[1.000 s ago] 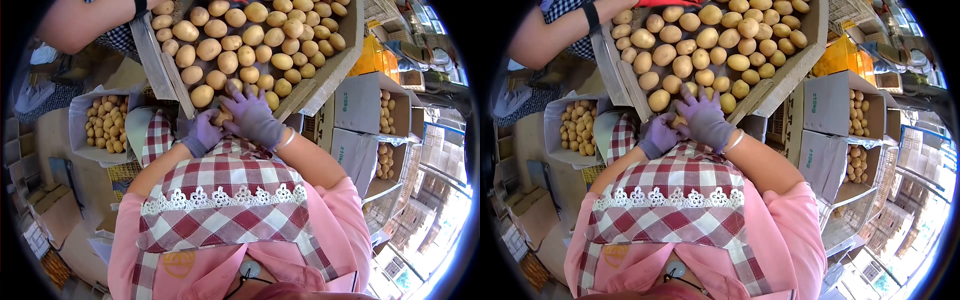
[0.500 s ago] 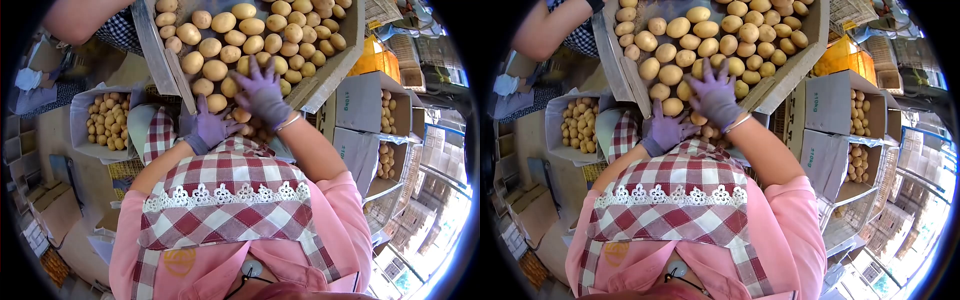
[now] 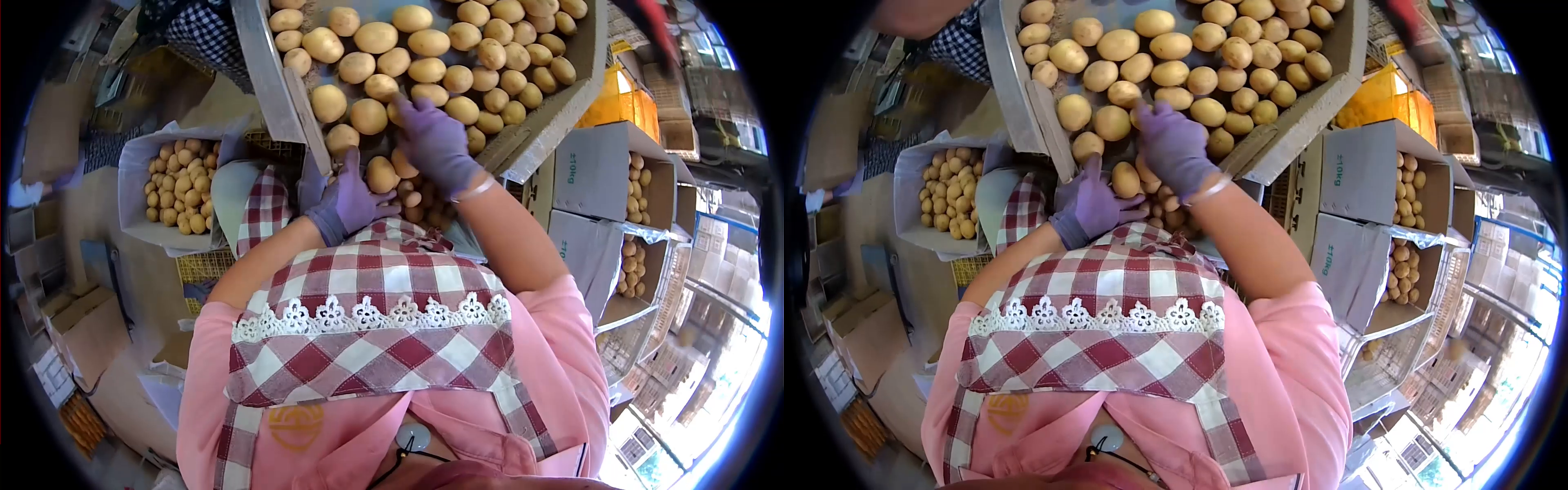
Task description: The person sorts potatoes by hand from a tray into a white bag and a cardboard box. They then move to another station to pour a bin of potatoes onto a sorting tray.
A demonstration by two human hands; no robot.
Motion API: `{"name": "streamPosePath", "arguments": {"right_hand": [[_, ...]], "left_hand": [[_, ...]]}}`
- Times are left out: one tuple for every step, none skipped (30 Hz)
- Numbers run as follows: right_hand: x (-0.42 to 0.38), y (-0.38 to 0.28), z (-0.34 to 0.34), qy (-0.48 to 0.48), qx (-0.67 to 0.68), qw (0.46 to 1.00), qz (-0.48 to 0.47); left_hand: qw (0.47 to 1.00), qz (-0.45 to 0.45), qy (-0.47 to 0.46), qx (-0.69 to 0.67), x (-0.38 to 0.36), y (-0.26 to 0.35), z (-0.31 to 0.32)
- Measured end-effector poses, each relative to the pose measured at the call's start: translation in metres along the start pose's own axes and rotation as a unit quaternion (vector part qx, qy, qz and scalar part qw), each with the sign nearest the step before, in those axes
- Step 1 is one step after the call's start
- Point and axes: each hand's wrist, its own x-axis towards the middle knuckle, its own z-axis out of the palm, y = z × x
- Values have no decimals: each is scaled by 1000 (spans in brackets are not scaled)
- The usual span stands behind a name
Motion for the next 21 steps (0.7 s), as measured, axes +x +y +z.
{"name": "streamPosePath", "arguments": {"right_hand": [[9,-6,19,38,-30,999,7],[16,-6,35,76,-60,995,15],[23,-5,30,52,-32,998,18],[26,-2,22,29,-3,999,20],[23,2,17,33,33,999,15],[14,10,8,44,134,990,-15],[0,16,-3,108,171,979,-24],[-16,23,-18,172,206,963,-36],[-30,45,-26,261,198,943,-60],[-48,72,-37,347,187,915,-85],[-79,88,-61,346,228,910,22],[-101,145,-55,427,178,886,46],[-132,184,-65,444,285,842,113],[-166,229,-78,492,101,852,144],[-207,270,-87,486,53,839,241],[-236,288,-97,413,-53,829,373],[-265,305,-106,306,-159,804,485],[-265,308,-109,361,-146,803,452],[-260,312,-105,396,-165,832,352],[-227,274,-111,427,-181,850,249],[-188,239,-108,454,-163,866,130]], "left_hand": [[996,43,16,70,9,-6,-8],[997,35,43,45,4,-1,7],[997,29,70,18,-2,4,23],[988,-29,109,-103,-19,20,56],[988,-28,116,-99,-20,22,61],[987,-29,126,-96,-20,23,63],[991,-41,96,-82,-19,25,60],[994,-51,65,-71,-16,29,53],[996,-59,34,-63,-15,31,49],[1000,10,1,2,-19,28,53],[994,81,-31,66,-28,23,61],[995,86,-30,51,-28,23,61],[995,92,-29,35,-28,22,61],[998,31,3,-60,-18,24,55],[987,-30,35,-154,-8,25,50],[962,-91,65,-248,-3,25,48],[981,-56,64,-173,-7,22,54],[984,-55,73,-151,-10,25,61],[987,-56,82,-126,-15,29,67],[989,-58,91,-99,-16,30,71],[992,-57,81,-84,-14,29,69]]}}
